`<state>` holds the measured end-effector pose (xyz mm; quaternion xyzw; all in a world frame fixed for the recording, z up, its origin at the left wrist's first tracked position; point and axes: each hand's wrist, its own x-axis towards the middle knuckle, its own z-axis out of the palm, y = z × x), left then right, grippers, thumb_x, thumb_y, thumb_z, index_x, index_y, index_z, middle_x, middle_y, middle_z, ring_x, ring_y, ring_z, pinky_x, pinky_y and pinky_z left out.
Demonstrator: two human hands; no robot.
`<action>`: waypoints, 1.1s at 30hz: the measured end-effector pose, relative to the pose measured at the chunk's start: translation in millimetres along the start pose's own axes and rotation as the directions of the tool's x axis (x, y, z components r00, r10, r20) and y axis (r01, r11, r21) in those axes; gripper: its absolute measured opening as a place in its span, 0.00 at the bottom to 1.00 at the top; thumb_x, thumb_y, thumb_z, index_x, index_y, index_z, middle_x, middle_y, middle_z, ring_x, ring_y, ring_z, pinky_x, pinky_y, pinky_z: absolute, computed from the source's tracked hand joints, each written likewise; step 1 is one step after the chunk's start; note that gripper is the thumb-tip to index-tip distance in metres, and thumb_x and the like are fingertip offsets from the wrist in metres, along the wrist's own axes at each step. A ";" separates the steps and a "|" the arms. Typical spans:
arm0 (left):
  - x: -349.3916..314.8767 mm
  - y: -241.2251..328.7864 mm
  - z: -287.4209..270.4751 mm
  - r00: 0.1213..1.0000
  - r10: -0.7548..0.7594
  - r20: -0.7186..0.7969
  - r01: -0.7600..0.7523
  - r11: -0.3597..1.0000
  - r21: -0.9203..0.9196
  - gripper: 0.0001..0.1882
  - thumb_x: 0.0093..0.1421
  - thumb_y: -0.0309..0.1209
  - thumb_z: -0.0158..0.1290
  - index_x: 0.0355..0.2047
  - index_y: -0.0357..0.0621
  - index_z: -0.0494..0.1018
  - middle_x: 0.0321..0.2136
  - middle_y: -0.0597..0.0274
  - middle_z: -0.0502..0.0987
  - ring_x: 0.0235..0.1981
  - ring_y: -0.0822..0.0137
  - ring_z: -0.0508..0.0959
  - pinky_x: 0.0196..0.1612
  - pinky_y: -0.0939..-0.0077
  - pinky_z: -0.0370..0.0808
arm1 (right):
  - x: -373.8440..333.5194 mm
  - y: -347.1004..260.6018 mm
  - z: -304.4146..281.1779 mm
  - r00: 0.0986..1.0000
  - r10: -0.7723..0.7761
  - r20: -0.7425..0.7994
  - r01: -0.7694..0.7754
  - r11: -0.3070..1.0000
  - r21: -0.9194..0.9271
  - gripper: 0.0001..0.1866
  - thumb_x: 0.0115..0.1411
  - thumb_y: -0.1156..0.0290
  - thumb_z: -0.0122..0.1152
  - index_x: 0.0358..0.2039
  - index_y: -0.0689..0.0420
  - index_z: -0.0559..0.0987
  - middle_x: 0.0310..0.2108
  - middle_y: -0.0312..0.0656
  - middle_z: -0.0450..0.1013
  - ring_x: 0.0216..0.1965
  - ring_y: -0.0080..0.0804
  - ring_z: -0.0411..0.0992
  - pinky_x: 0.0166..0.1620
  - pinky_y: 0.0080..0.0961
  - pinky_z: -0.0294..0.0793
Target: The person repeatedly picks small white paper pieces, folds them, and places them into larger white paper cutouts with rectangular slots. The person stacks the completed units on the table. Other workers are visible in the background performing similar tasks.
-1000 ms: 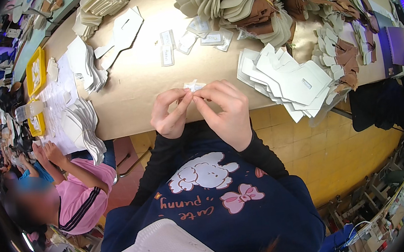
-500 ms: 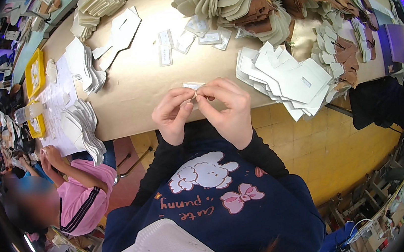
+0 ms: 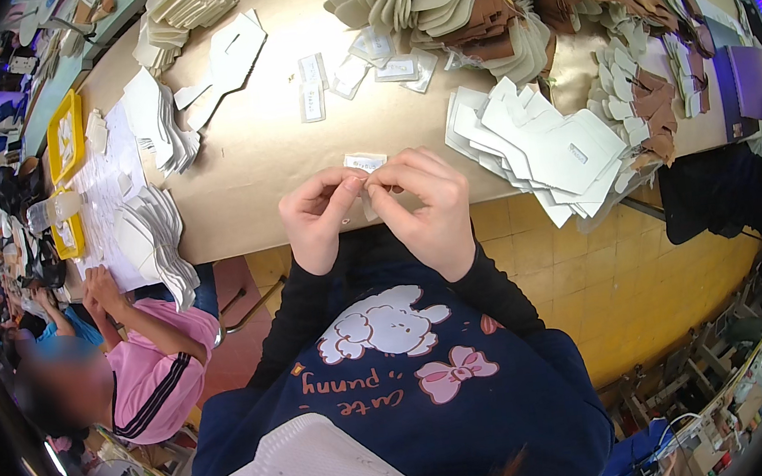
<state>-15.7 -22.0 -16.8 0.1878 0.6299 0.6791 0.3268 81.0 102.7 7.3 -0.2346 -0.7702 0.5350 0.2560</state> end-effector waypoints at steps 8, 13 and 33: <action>5.3 -7.1 4.8 0.998 0.002 -0.068 -0.013 0.985 -0.171 0.03 0.64 0.21 0.55 0.38 0.35 0.76 0.39 0.59 0.78 0.41 0.71 0.77 0.47 0.78 0.73 | -0.1 6.2 4.6 0.999 0.039 0.004 -0.039 0.990 0.136 0.07 0.53 0.80 0.66 0.34 0.64 0.81 0.33 0.45 0.78 0.33 0.32 0.76 0.39 0.25 0.75; 5.8 -4.8 7.8 0.940 0.332 -0.078 -0.300 0.914 0.275 0.04 0.59 0.19 0.58 0.36 0.34 0.78 0.36 0.56 0.78 0.38 0.65 0.79 0.43 0.75 0.76 | -2.8 3.8 6.7 0.996 0.093 0.008 -0.094 0.990 0.107 0.09 0.54 0.78 0.69 0.37 0.64 0.83 0.35 0.45 0.80 0.35 0.31 0.78 0.41 0.23 0.76; -15.7 -14.7 17.5 0.852 0.520 -0.066 -0.473 0.816 0.332 0.06 0.60 0.17 0.56 0.37 0.36 0.73 0.39 0.52 0.76 0.38 0.61 0.79 0.44 0.73 0.76 | 0.4 17.3 14.2 0.963 0.147 -0.225 -0.143 0.989 0.035 0.02 0.54 0.83 0.63 0.29 0.67 0.79 0.25 0.40 0.76 0.25 0.23 0.71 0.32 0.20 0.71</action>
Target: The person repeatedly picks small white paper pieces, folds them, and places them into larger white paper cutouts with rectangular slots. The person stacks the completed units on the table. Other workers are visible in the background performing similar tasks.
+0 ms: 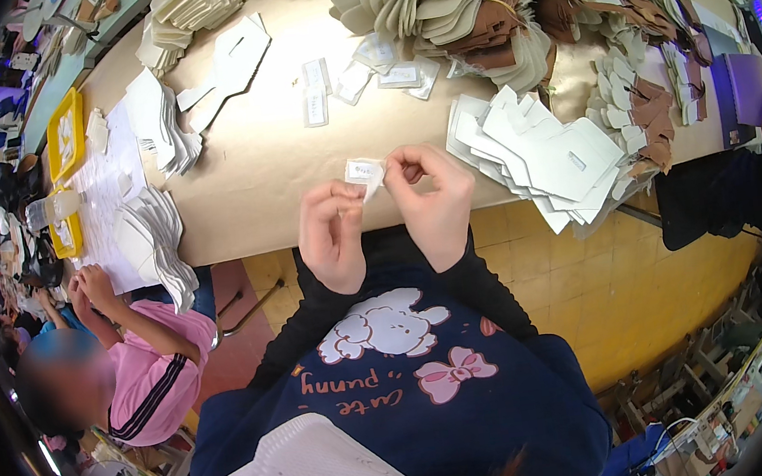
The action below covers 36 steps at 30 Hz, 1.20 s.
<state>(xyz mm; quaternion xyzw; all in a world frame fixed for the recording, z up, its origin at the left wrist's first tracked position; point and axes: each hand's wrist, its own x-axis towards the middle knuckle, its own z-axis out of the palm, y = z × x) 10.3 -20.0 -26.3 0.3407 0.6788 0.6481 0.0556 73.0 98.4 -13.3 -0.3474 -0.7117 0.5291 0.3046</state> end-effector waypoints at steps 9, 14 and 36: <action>-0.8 24.1 -9.6 0.977 0.149 -0.151 -0.195 0.910 -0.366 0.01 0.67 0.20 0.47 0.37 0.37 0.69 0.33 0.53 0.73 0.37 0.60 0.79 0.40 0.66 0.79 | 16.5 26.2 -30.9 0.941 0.096 -0.323 -0.093 0.995 0.027 0.02 0.59 0.81 0.61 0.33 0.66 0.80 0.27 0.37 0.76 0.26 0.19 0.70 0.32 0.16 0.69; 20.3 -22.7 -39.7 0.858 -0.477 -0.190 0.436 0.873 -0.218 0.06 0.68 0.26 0.51 0.40 0.36 0.74 0.33 0.59 0.77 0.33 0.73 0.74 0.40 0.79 0.72 | 28.3 39.6 -103.0 0.677 -0.175 -0.715 0.118 0.985 -0.129 0.05 0.65 0.78 0.57 0.34 0.66 0.78 0.29 0.37 0.75 0.28 0.18 0.68 0.33 0.14 0.66; 20.6 -59.5 -25.5 0.919 -0.300 0.254 0.106 0.811 0.575 0.17 0.48 0.25 0.65 0.39 0.45 0.75 0.43 0.55 0.70 0.46 0.51 0.70 0.50 0.61 0.69 | -29.1 183.6 -306.2 0.813 -0.096 -0.575 -0.460 0.500 -0.734 0.36 0.50 0.83 0.47 0.63 0.68 0.64 0.63 0.64 0.61 0.66 0.57 0.58 0.69 0.42 0.53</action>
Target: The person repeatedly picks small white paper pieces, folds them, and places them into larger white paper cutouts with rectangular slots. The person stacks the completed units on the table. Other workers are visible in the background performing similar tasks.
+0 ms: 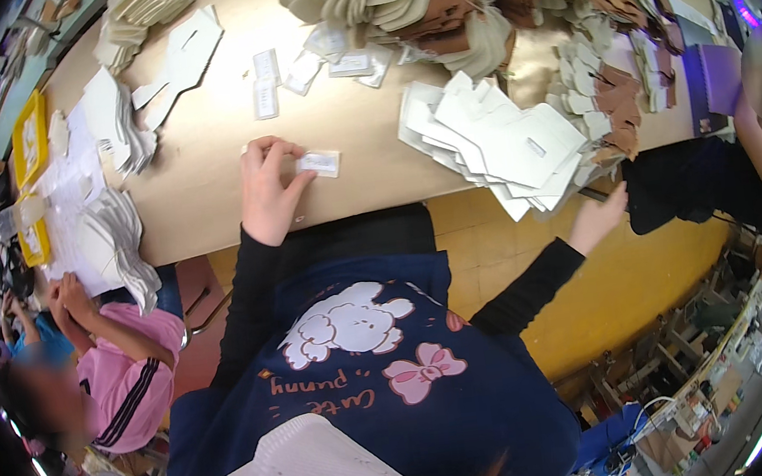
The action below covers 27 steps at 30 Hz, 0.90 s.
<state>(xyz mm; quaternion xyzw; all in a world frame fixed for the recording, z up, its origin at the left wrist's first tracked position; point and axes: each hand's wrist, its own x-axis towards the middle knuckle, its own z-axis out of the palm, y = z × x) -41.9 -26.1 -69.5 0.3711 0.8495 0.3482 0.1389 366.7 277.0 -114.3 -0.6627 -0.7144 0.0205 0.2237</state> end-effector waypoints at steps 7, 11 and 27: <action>4.2 4.4 1.4 0.991 -0.100 0.085 0.112 0.983 -0.144 0.11 0.52 0.23 0.62 0.36 0.41 0.74 0.31 0.60 0.75 0.34 0.61 0.73 0.41 0.68 0.72 | 20.0 -55.1 -42.2 0.965 0.229 -0.128 -0.108 0.792 0.601 0.16 0.67 0.72 0.57 0.53 0.66 0.76 0.48 0.44 0.77 0.48 0.28 0.74 0.52 0.22 0.72; 2.5 1.5 -0.4 0.996 -0.035 0.076 0.046 0.987 -0.153 0.11 0.55 0.22 0.60 0.39 0.39 0.75 0.28 0.60 0.76 0.29 0.67 0.74 0.36 0.73 0.72 | 15.0 -7.7 7.7 0.945 0.323 -0.043 -0.179 0.624 0.760 0.14 0.67 0.73 0.55 0.51 0.65 0.77 0.41 0.44 0.77 0.38 0.25 0.75 0.43 0.21 0.77; 2.2 38.0 -21.7 0.861 -0.289 0.418 0.479 0.186 -0.858 0.07 0.64 0.26 0.56 0.41 0.37 0.74 0.35 0.62 0.79 0.37 0.73 0.79 0.44 0.80 0.75 | -12.6 -175.5 -59.8 0.853 0.229 -0.468 0.298 0.523 0.799 0.11 0.65 0.77 0.53 0.45 0.70 0.76 0.41 0.47 0.75 0.43 0.35 0.73 0.49 0.29 0.73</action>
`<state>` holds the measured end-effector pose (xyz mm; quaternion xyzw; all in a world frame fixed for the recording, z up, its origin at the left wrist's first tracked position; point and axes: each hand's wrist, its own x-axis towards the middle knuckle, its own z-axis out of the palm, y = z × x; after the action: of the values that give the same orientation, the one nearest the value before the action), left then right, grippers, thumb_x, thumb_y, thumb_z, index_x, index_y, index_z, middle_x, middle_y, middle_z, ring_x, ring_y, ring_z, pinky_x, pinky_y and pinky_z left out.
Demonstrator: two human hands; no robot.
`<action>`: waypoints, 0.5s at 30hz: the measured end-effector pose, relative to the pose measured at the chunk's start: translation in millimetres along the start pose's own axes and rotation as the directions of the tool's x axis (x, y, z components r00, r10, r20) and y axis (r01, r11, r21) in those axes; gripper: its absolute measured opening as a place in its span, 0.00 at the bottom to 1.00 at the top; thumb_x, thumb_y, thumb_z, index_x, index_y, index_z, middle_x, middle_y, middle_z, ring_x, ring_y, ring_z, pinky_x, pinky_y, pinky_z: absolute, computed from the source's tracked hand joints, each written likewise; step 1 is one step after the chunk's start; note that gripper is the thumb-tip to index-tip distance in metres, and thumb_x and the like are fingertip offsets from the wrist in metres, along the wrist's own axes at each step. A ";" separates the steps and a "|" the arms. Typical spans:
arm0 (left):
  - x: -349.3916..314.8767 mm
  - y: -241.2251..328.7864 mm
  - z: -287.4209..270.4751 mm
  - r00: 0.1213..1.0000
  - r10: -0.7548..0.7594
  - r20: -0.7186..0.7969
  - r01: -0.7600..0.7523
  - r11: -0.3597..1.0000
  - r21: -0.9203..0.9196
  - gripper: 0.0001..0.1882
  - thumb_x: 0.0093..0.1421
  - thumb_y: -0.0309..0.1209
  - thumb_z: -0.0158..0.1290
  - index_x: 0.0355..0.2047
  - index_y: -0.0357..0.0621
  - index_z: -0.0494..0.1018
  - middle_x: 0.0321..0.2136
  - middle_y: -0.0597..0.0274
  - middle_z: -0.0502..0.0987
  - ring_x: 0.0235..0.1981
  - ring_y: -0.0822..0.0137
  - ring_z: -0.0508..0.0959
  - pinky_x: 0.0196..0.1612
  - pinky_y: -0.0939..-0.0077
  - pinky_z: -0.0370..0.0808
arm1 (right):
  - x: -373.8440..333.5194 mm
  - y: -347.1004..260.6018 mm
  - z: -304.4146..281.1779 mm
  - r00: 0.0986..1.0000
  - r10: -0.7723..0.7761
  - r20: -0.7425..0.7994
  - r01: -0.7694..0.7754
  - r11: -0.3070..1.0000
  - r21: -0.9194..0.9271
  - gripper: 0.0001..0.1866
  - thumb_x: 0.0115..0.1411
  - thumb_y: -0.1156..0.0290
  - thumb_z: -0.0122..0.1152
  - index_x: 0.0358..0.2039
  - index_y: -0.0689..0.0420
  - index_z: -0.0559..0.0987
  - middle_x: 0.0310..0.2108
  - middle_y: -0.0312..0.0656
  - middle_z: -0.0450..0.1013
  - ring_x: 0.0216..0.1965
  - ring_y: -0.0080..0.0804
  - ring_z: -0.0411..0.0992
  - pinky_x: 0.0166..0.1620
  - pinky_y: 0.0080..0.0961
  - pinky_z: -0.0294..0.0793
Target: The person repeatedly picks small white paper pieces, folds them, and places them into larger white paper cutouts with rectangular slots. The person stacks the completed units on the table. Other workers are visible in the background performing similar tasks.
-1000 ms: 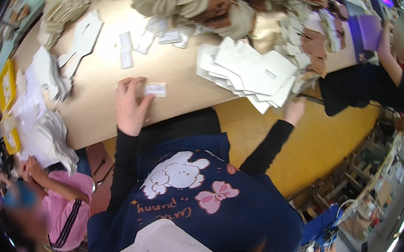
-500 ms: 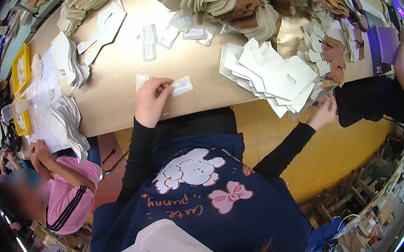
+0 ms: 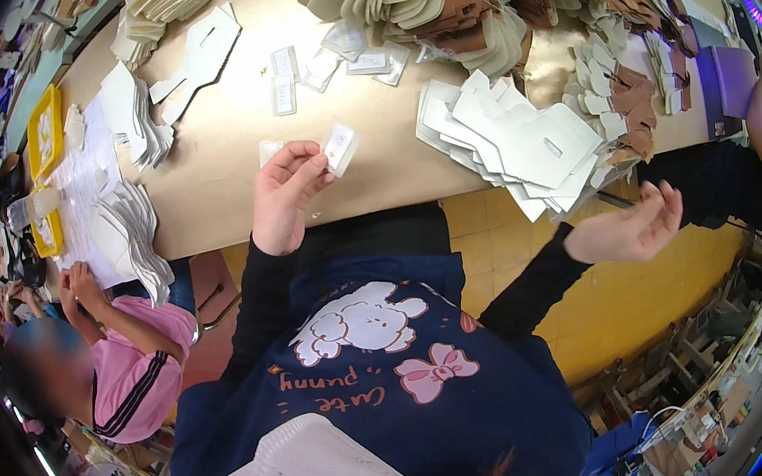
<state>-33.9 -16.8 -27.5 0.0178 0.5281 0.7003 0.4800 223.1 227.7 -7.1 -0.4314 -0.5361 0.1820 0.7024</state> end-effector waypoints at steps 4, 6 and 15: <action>-7.8 -4.4 18.8 0.999 -0.001 0.033 0.004 0.995 -0.095 0.07 0.64 0.25 0.57 0.41 0.38 0.73 0.36 0.62 0.79 0.38 0.72 0.79 0.46 0.78 0.76 | -64.3 -54.9 34.3 0.638 0.259 0.725 -0.282 0.955 -0.093 0.19 0.67 0.65 0.48 0.44 0.69 0.79 0.41 0.46 0.76 0.42 0.33 0.72 0.50 0.29 0.70; -11.7 -6.0 24.3 0.998 0.010 0.056 -0.005 0.995 -0.098 0.07 0.64 0.25 0.57 0.41 0.38 0.73 0.37 0.62 0.78 0.38 0.72 0.79 0.47 0.77 0.76 | -102.0 -69.7 51.0 0.225 0.286 0.931 -0.537 0.834 -0.127 0.12 0.58 0.79 0.60 0.44 0.62 0.80 0.38 0.40 0.78 0.38 0.26 0.73 0.44 0.22 0.71; -19.7 0.2 16.4 0.992 0.012 0.126 0.002 0.994 -0.110 0.12 0.63 0.24 0.56 0.47 0.37 0.74 0.41 0.61 0.79 0.42 0.73 0.77 0.47 0.74 0.76 | -135.4 -83.9 67.5 0.027 0.343 0.939 -0.715 0.664 -0.221 0.07 0.58 0.74 0.66 0.36 0.64 0.82 0.32 0.36 0.77 0.32 0.21 0.71 0.38 0.19 0.70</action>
<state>-14.7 -18.5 -10.5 0.0367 0.4572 0.7271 0.5109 95.7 111.1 -17.0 -0.2861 -0.5942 0.7307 0.1764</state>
